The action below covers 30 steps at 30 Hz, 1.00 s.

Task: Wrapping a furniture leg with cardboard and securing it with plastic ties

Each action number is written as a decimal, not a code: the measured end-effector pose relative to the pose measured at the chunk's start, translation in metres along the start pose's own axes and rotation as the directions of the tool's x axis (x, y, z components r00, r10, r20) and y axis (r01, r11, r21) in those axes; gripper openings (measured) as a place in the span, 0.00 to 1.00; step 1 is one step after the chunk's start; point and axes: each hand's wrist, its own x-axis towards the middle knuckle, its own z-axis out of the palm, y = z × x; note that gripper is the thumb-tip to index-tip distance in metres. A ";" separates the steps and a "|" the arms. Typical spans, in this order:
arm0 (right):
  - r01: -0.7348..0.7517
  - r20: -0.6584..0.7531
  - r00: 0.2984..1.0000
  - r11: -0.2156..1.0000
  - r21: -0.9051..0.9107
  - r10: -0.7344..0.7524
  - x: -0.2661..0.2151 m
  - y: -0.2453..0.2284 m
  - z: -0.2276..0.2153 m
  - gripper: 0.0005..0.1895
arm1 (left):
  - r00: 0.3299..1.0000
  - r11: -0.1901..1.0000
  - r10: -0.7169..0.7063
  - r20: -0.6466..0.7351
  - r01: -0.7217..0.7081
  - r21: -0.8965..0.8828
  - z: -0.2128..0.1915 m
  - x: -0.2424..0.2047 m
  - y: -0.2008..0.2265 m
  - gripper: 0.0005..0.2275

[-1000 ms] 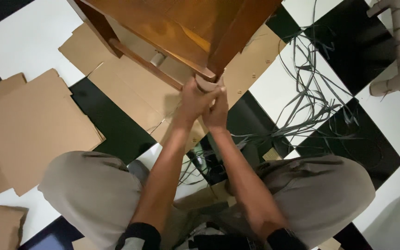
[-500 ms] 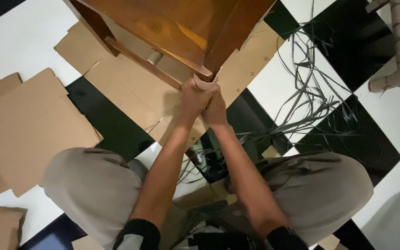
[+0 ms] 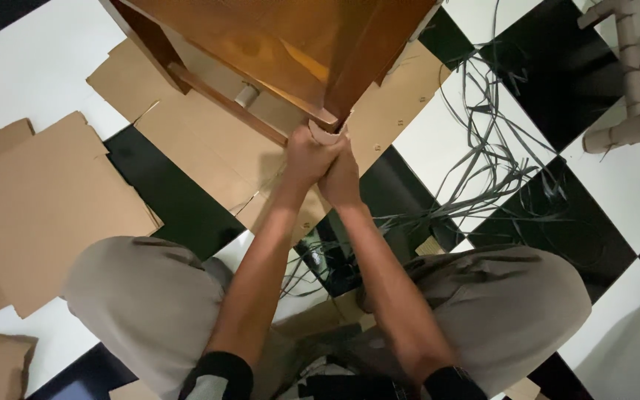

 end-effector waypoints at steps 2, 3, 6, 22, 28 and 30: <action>-0.004 0.007 1.000 1.000 -0.006 0.004 0.000 0.002 -0.001 0.38 | 0.999 0.996 -0.037 0.031 0.039 -0.076 -0.004 0.008 0.008 0.15; -0.011 0.014 1.000 1.000 -0.010 0.011 -0.002 0.003 -0.001 0.38 | 0.995 0.986 -0.073 0.065 0.082 -0.147 -0.007 0.010 0.012 0.14; -0.024 0.030 0.999 1.000 -0.015 0.024 0.001 0.006 0.000 0.38 | 0.961 0.968 -0.233 0.148 0.243 -0.058 -0.009 0.013 0.034 0.12; -0.081 0.120 0.989 0.996 -0.048 0.086 -0.017 0.021 0.005 0.37 | 0.996 0.999 0.038 0.078 -0.036 -0.019 -0.014 -0.001 0.033 0.12; -0.127 0.172 0.976 0.990 -0.066 0.136 -0.030 0.017 -0.004 0.37 | 0.988 0.998 0.031 0.154 -0.023 -0.053 -0.024 -0.007 0.037 0.27; -0.218 0.204 0.953 0.975 -0.052 0.224 -0.026 -0.017 -0.021 0.43 | 0.958 0.981 -0.120 0.260 0.154 -0.114 -0.024 -0.017 -0.003 0.38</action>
